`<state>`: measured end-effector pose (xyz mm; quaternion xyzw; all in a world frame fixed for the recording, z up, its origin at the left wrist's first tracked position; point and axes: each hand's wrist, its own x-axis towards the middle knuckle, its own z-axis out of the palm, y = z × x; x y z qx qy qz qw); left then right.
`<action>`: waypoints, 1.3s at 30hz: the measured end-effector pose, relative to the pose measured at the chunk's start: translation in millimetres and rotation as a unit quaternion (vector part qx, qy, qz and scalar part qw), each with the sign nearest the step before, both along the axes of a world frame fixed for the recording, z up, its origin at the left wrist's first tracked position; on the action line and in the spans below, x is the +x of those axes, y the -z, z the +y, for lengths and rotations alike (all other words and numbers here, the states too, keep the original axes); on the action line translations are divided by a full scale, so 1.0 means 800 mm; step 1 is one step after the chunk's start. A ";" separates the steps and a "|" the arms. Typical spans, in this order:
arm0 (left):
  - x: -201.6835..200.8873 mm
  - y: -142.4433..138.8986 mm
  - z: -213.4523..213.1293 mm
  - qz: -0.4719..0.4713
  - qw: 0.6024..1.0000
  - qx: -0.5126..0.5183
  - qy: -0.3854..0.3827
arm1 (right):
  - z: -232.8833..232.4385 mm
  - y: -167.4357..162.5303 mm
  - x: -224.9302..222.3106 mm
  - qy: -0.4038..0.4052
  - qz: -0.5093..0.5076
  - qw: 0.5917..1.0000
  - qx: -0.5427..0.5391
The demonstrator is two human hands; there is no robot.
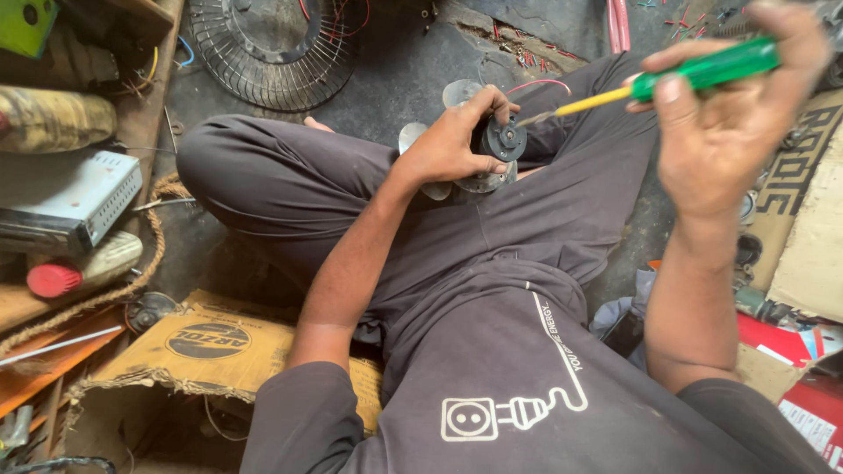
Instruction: The person sits on the floor and uses a screwdriver to tighten screws on a small cylindrical electrical component. They rotate the component to access different sides and continue adjusting the screws.
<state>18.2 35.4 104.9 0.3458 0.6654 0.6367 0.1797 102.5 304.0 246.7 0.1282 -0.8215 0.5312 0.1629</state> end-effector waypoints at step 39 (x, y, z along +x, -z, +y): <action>-0.003 0.022 -0.001 -0.092 0.994 0.044 0.042 | -0.044 -0.021 0.006 -0.097 -0.040 0.993 -0.052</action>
